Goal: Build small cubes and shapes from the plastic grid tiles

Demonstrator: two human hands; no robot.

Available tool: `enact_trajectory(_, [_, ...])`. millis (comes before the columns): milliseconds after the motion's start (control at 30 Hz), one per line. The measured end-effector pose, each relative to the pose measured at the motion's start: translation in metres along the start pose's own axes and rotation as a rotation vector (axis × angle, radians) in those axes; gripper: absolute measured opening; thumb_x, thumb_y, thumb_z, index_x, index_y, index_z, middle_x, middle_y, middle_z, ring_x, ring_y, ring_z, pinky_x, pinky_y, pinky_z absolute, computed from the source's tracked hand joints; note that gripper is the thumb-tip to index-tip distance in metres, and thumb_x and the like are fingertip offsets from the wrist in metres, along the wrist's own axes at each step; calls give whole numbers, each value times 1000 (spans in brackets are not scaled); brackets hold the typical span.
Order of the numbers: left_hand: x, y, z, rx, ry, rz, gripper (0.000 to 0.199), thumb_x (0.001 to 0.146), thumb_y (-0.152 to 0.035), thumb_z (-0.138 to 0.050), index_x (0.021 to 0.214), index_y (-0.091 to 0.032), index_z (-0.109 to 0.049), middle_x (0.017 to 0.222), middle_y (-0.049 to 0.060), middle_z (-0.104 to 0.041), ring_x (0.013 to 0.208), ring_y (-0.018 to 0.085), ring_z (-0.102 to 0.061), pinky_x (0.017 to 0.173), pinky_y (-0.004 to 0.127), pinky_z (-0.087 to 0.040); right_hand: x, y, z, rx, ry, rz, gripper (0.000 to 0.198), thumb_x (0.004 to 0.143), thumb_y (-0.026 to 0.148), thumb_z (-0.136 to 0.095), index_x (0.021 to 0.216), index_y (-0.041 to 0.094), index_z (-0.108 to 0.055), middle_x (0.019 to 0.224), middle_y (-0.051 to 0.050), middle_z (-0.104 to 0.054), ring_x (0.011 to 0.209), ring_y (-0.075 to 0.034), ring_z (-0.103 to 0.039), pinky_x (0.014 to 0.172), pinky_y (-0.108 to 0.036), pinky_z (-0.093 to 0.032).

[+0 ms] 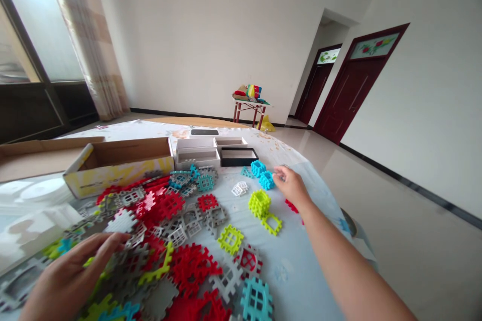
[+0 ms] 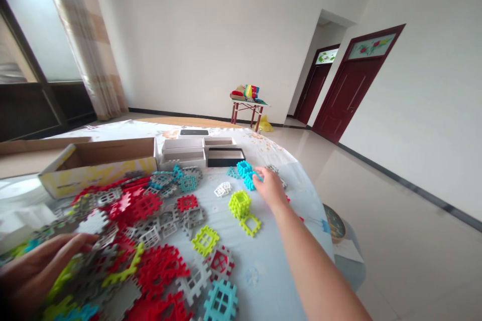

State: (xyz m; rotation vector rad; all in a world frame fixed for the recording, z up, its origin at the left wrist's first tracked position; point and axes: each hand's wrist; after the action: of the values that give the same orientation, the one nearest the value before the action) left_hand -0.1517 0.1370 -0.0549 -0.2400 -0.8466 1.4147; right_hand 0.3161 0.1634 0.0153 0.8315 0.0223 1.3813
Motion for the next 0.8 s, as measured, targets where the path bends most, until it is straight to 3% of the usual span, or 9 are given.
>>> enact_trajectory(133, [-1,-10,10,-99,110,62,47,67,-66,-46,80,-25,-65,82,-2,-72,82,19,-64,78,24,-46,-39,60,-22,252,230,189,28,79,28,-54,104,18,-61,97,-6,-67,84,-16,-63,74,-28,-50])
enact_trajectory(300, [-4,-24,15,-121,103,66,50,64,-68,-47,79,-24,-65,81,-1,-71,80,19,-64,75,23,-46,-72,102,-54,172,397,369,26,76,22,-58,101,20,-64,95,-4,-67,88,-17,-61,82,-29,-46])
enact_trajectory(500, [-4,-28,16,-120,82,23,47,67,-66,-46,78,-24,-65,79,-1,-71,78,17,-64,73,21,-45,-79,103,-76,-17,468,456,26,74,15,-60,99,22,-65,99,-3,-66,99,-19,-53,89,-30,-39])
enact_trajectory(800, [-5,-26,13,-111,86,-10,42,71,-61,-48,81,-24,-64,80,-3,-70,79,15,-63,74,19,-44,-85,100,-65,6,418,520,17,76,14,-59,90,22,-65,90,-1,-66,94,-18,-51,86,-32,-35])
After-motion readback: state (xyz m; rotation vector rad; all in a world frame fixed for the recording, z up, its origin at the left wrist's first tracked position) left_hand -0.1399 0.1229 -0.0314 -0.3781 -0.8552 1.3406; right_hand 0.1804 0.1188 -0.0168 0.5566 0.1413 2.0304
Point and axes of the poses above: each hand's wrist, its own x-axis towards the middle knuckle, its own z-axis out of the back of the hand, y = z × x
